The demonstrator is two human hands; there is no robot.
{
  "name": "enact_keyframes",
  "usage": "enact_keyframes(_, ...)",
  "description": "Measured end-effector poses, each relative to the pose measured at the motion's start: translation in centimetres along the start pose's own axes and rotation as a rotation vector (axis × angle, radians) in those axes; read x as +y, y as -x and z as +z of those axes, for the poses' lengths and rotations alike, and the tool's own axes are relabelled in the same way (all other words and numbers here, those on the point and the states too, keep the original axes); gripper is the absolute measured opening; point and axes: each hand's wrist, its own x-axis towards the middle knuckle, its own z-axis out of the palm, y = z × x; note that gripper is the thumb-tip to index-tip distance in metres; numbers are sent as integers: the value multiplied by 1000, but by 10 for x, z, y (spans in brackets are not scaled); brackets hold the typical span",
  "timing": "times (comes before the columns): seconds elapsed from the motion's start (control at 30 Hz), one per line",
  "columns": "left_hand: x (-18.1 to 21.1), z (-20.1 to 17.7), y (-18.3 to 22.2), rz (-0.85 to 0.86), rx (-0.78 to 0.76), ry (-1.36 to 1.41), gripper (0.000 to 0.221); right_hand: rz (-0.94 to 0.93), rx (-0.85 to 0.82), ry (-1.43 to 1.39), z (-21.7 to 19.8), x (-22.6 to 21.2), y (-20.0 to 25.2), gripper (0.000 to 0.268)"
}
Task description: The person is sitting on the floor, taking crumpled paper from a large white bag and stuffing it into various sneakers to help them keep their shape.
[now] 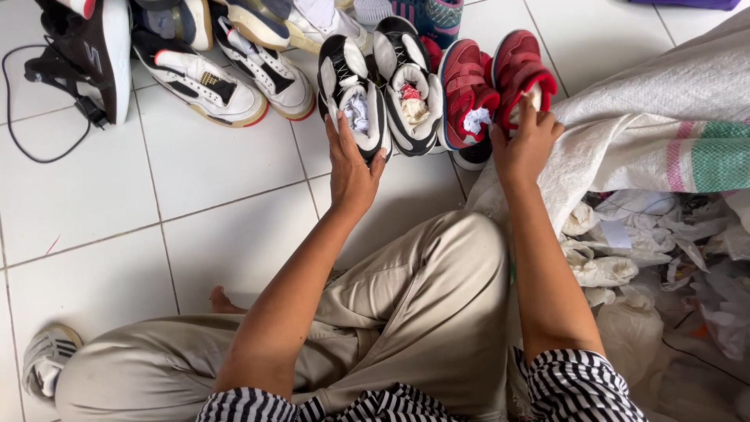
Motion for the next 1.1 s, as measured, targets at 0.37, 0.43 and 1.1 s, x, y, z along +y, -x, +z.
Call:
enact_keyframes(0.37, 0, -17, 1, -25, -58, -57, 102, -40, -76, -18, 23, 12, 25, 84)
enact_keyframes(0.43, -17, -13, 10, 19, -139, 51, 97, -100, -9, -13, 3, -12, 21, 79)
enact_keyframes(1.1, -122, -428, 391, -623, 390, -653, 33, -974, -524, -793, -22, -419, 132, 49)
